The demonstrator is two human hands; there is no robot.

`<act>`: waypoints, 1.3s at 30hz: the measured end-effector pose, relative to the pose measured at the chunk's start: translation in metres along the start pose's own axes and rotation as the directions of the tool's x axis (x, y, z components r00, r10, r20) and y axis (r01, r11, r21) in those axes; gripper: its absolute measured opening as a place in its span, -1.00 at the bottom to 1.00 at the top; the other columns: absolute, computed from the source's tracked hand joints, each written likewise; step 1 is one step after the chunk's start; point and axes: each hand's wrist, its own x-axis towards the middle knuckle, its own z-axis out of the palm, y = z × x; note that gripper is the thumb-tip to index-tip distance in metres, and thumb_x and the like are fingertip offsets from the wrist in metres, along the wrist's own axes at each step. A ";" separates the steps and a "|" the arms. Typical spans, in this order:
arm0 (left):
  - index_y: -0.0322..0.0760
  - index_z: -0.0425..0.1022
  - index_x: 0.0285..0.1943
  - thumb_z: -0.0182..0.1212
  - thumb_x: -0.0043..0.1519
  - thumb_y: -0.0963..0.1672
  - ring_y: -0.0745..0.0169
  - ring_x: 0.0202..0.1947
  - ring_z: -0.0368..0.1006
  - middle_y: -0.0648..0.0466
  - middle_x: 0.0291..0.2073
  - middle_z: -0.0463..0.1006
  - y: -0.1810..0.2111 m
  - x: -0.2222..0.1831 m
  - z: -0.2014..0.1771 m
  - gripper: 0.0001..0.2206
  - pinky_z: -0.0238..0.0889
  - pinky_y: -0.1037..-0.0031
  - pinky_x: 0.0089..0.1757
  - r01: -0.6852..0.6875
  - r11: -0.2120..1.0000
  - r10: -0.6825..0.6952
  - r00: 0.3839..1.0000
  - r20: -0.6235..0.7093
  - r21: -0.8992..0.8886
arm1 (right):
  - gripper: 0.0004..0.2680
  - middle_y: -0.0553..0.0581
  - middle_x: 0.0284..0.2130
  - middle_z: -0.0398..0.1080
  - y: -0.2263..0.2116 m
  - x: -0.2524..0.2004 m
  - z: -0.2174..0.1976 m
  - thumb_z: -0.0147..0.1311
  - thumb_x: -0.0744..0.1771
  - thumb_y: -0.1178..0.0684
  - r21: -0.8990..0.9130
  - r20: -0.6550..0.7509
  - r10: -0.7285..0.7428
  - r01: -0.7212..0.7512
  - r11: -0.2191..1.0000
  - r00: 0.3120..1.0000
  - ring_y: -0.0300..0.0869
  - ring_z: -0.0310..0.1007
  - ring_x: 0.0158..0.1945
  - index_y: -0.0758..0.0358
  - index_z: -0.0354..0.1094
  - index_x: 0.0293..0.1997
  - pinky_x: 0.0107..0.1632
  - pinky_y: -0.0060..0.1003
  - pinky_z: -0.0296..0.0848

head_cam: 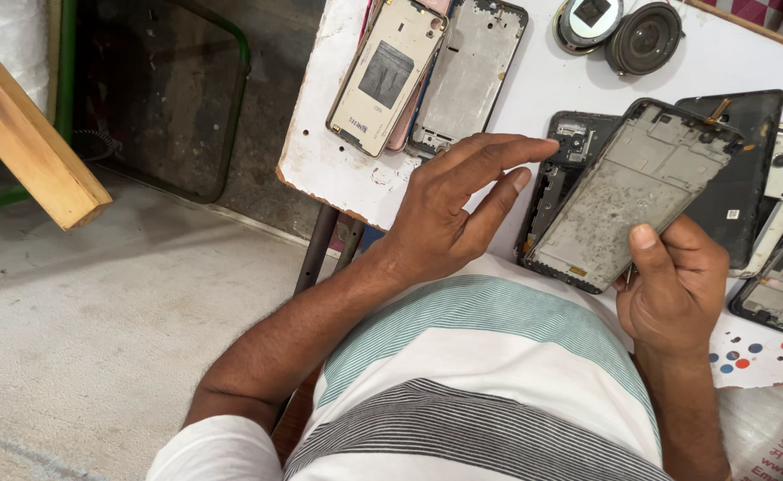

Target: The person uses a screwdriver to remove screws and pry open the back covers of several smartphones. They separate the back covers from the main bodies and place the components on the table.

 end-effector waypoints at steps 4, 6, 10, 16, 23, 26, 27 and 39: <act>-0.12 0.40 0.39 0.09 0.51 -0.21 0.28 0.10 0.58 0.03 0.09 0.59 -0.002 0.000 -0.001 -0.72 0.58 0.50 0.05 -0.017 1.000 0.017 1.000 0.001 0.016 | -0.80 0.28 0.00 0.49 -0.001 0.001 0.000 0.03 0.50 0.16 -0.016 0.016 -0.017 0.017 1.000 1.000 -0.22 0.49 0.04 0.60 0.35 0.16 0.22 -0.36 0.45; -0.13 0.40 0.38 0.09 0.49 -0.21 0.27 0.10 0.58 0.02 0.09 0.58 -0.001 0.001 -0.001 -0.72 0.59 0.50 0.04 -0.017 1.000 0.017 1.000 0.007 -0.001 | -0.80 0.27 0.00 0.49 -0.001 0.000 0.000 0.03 0.50 0.16 -0.012 0.020 -0.018 0.018 1.000 1.000 -0.22 0.49 0.04 0.60 0.36 0.16 0.21 -0.36 0.46; -0.14 0.41 0.37 0.09 0.48 -0.21 0.27 0.08 0.59 0.02 0.08 0.59 0.000 0.002 -0.001 -0.72 0.59 0.49 0.02 -0.007 1.000 0.006 1.000 0.011 0.019 | -0.80 0.27 -0.01 0.49 -0.001 0.000 0.000 0.04 0.50 0.16 -0.017 0.023 -0.018 0.018 1.000 1.000 -0.23 0.49 0.03 0.60 0.36 0.15 0.20 -0.36 0.46; -0.13 0.41 0.37 0.09 0.49 -0.22 0.28 0.08 0.59 0.03 0.08 0.59 0.000 0.002 -0.002 -0.72 0.58 0.49 0.03 -0.014 1.000 0.014 1.000 0.005 0.023 | -0.80 0.27 -0.04 0.49 -0.001 0.000 -0.001 0.03 0.51 0.16 0.001 0.026 -0.007 0.007 1.000 1.000 -0.24 0.49 -0.02 0.61 0.36 0.15 0.13 -0.38 0.48; -0.13 0.43 0.35 0.11 0.49 -0.22 0.27 0.10 0.58 0.04 0.07 0.60 -0.001 0.003 -0.001 -0.73 0.57 0.48 0.05 -0.026 0.999 0.026 1.000 -0.005 0.034 | -0.81 0.28 -0.03 0.49 -0.001 0.000 -0.001 0.03 0.50 0.17 -0.005 0.029 -0.014 0.014 1.000 0.999 -0.23 0.50 -0.01 0.60 0.36 0.14 0.15 -0.37 0.50; -0.13 0.43 0.34 0.11 0.49 -0.21 0.27 0.11 0.58 0.04 0.07 0.60 -0.001 0.002 0.000 -0.74 0.57 0.48 0.06 -0.030 0.999 0.031 1.000 -0.005 0.043 | -0.81 0.27 -0.04 0.49 -0.002 0.000 0.000 0.02 0.50 0.17 0.003 0.026 -0.004 0.004 1.000 1.000 -0.23 0.51 -0.02 0.60 0.36 0.14 0.13 -0.37 0.50; -0.13 0.44 0.34 0.11 0.49 -0.21 0.27 0.11 0.58 0.05 0.07 0.60 -0.001 0.002 0.000 -0.74 0.57 0.48 0.07 -0.031 0.999 0.031 1.000 -0.005 0.044 | -0.81 0.27 -0.04 0.49 -0.002 0.000 0.000 0.03 0.50 0.17 0.007 0.024 -0.004 0.004 1.000 1.000 -0.23 0.50 -0.01 0.60 0.36 0.14 0.14 -0.37 0.50; -0.25 0.44 0.33 0.15 0.45 -0.12 0.37 -0.08 0.60 0.02 0.00 0.63 -0.004 0.002 0.009 -0.72 0.57 0.53 -0.16 0.200 0.951 -0.188 0.979 0.074 -0.237 | -0.82 0.16 -0.29 0.47 0.000 -0.001 -0.001 0.06 0.47 0.15 0.006 -0.032 0.076 -0.075 0.997 0.997 -0.41 0.31 -0.44 0.55 0.41 0.09 -0.35 -0.54 0.29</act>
